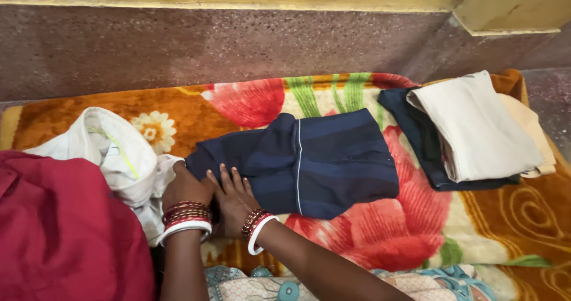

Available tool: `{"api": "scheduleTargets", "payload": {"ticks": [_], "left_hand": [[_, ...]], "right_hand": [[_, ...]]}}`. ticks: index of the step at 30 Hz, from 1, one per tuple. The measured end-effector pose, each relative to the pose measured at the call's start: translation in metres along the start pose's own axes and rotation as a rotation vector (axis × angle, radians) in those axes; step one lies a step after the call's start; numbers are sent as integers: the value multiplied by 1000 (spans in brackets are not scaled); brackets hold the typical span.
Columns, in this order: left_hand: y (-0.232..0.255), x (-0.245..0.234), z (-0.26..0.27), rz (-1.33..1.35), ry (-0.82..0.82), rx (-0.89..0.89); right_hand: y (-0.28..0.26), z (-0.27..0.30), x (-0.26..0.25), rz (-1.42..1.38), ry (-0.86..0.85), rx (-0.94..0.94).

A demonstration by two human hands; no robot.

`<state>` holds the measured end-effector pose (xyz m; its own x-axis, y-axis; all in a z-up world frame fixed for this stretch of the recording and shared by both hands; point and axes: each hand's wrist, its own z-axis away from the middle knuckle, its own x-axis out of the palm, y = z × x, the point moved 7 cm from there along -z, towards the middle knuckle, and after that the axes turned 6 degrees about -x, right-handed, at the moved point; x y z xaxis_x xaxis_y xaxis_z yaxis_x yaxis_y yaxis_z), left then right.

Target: The person folds a dark blue striped shirt on a floral mat, smoothing and aligning the fabric before stacking it. Then the person picks up a red shirt, buttons it, and begins folding it.

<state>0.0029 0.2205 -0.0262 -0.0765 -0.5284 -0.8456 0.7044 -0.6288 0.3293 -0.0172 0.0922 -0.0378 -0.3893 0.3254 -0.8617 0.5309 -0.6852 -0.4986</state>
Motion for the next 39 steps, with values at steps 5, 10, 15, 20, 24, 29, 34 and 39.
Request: {"api": "scheduleTargets", "payload": {"ticks": [5, 10, 15, 20, 24, 29, 34, 39], "left_hand": [[23, -18, 27, 255, 46, 237], [97, 0, 90, 1128, -357, 727], [148, 45, 142, 1231, -415, 804], [165, 109, 155, 949, -221, 770], [153, 169, 150, 985, -409, 449], [143, 222, 154, 869, -606, 234], [154, 242, 156, 1133, -734, 281], [149, 213, 96, 1192, -548, 256]], "right_hand": [[5, 13, -42, -223, 339, -4], [86, 47, -105, -535, 632, 66], [225, 135, -176, -1279, 940, 40], [336, 238, -174, -1470, 1090, 389], [399, 290, -132, -1098, 1006, 821], [419, 275, -114, -1386, 1044, 773], [392, 249, -125, -1252, 817, 825], [336, 231, -128, -1379, 1036, 743]]}}
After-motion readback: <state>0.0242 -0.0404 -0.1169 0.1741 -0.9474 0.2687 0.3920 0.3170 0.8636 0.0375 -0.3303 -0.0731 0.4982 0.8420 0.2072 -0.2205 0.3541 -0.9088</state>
